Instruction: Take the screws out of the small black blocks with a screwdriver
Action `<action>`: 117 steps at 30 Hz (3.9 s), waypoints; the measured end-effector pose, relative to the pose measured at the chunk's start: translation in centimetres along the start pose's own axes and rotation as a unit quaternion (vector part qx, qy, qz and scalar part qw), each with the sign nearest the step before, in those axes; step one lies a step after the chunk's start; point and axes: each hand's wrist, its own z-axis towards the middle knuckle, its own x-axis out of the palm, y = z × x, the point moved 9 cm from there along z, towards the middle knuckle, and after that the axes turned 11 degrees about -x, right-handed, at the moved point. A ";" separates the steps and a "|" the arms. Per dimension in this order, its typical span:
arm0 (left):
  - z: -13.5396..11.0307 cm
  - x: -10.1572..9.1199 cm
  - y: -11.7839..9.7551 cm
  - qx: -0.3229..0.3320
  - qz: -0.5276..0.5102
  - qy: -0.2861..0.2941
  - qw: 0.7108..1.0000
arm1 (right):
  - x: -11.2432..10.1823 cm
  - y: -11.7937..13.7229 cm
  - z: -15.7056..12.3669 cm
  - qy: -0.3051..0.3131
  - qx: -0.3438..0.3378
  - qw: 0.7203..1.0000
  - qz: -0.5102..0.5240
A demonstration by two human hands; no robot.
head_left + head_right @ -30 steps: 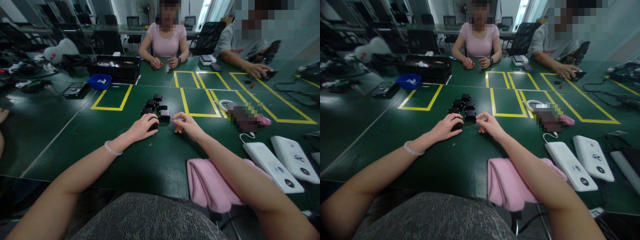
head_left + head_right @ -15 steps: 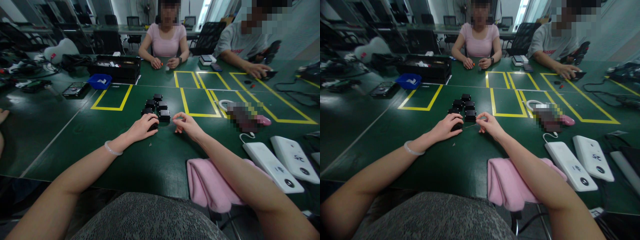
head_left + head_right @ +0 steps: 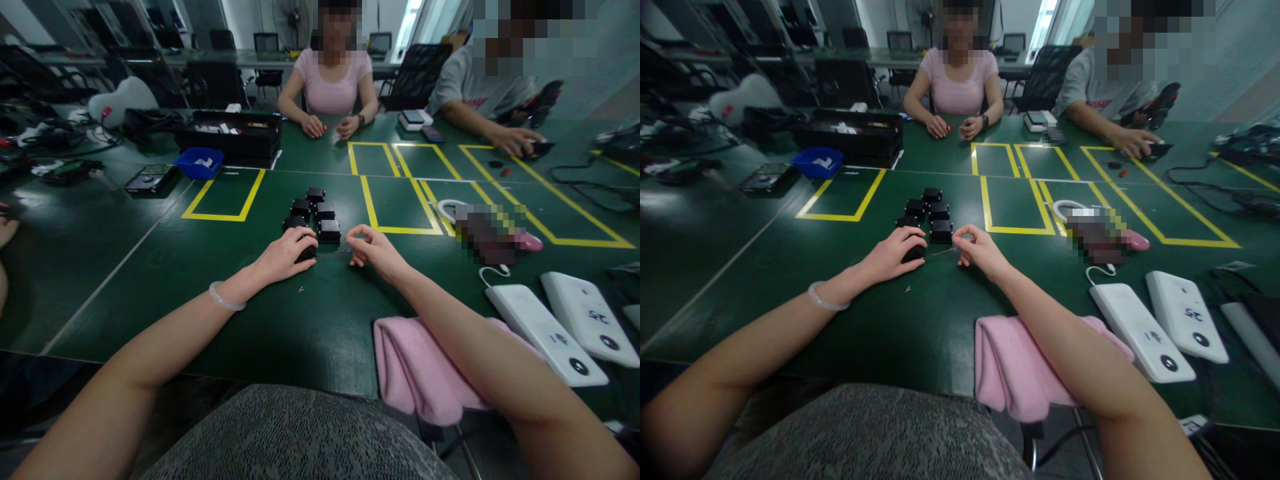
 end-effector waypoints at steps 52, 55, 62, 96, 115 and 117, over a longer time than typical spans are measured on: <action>-0.1 -0.1 -0.1 0.007 0.001 -0.010 1.000 | 0.0 0.4 0.1 -0.006 -0.017 1.000 -0.001; -0.1 0.0 0.0 0.006 0.000 -0.009 1.000 | 0.0 0.4 0.1 -0.004 -0.020 1.000 -0.001; -0.1 -0.1 -0.1 0.006 0.002 -0.012 1.000 | -0.1 0.6 0.1 -0.007 -0.029 0.999 -0.015; 0.0 -0.1 -0.1 0.000 0.000 -0.005 1.000 | -0.2 0.4 0.0 -0.006 -0.016 1.000 0.004; -0.1 -0.1 -0.2 -0.006 -0.007 -0.002 1.000 | -0.2 0.2 0.1 -0.011 -0.008 1.000 0.010; 0.0 0.0 -0.1 -0.008 -0.008 -0.006 1.000 | -0.2 0.1 0.1 -0.011 -0.007 1.000 0.013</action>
